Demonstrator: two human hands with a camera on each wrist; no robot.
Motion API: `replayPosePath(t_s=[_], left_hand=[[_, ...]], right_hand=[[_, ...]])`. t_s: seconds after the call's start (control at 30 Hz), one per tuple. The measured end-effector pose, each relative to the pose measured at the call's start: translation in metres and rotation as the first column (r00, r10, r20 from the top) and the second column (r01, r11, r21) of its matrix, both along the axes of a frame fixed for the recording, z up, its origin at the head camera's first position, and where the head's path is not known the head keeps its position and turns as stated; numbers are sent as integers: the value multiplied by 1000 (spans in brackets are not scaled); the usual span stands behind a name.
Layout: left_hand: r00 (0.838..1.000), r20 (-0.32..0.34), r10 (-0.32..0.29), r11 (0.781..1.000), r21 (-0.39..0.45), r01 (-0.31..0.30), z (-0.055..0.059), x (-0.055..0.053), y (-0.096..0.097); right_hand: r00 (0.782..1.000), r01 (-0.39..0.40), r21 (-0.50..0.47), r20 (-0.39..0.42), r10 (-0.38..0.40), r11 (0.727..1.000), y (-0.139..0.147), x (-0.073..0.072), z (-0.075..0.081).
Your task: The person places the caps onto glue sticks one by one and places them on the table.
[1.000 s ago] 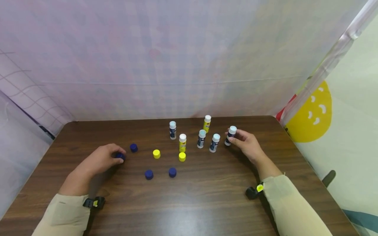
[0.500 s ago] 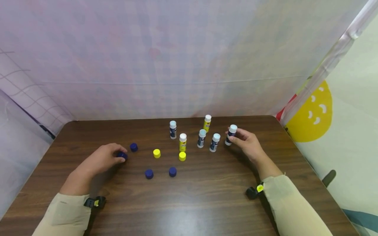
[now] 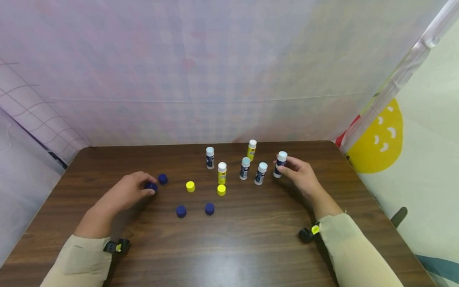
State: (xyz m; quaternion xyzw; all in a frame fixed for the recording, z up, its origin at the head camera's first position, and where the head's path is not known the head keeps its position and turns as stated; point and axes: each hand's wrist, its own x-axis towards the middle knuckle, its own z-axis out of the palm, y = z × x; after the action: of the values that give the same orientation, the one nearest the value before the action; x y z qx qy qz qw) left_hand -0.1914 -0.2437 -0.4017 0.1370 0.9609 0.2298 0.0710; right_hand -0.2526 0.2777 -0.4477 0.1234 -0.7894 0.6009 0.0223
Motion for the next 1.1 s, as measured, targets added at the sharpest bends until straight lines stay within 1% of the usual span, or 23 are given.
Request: replayPosePath(t_s=[0.07,0.2,0.4,0.53,0.73,0.87,1.1], left_hand=[[1000,-1,1,1000,9,-1,1,1,1],[1000,20,9,1000,16,-10,2,2,3],[1000,25,15,1000,10,-16,4,2,6],[1000,14,7,1000,8,-7,7,1,8],[999,-35,0,998,57,2,10,2,14],[999,-37,-5,997,81,8,13,1,19],[999,-33,-18,995,94,21,16,-2,31]], right_hand=[[1000,6,3,0,-6,1000,-1,0,1],[1000,16,-1,1,-16,1000,-1,1,1],[1000,6,-20,-9,-6,1000,-1,3,-1],[1000,0,-24,-24,-1,1000,-1,3,1],[1000,3,-10,-20,-3,1000,-3,4,6],[1000,3,-15,-23,-4,1000,-5,6,7],[999,-4,-18,-32,4,1000,-7,7,10]])
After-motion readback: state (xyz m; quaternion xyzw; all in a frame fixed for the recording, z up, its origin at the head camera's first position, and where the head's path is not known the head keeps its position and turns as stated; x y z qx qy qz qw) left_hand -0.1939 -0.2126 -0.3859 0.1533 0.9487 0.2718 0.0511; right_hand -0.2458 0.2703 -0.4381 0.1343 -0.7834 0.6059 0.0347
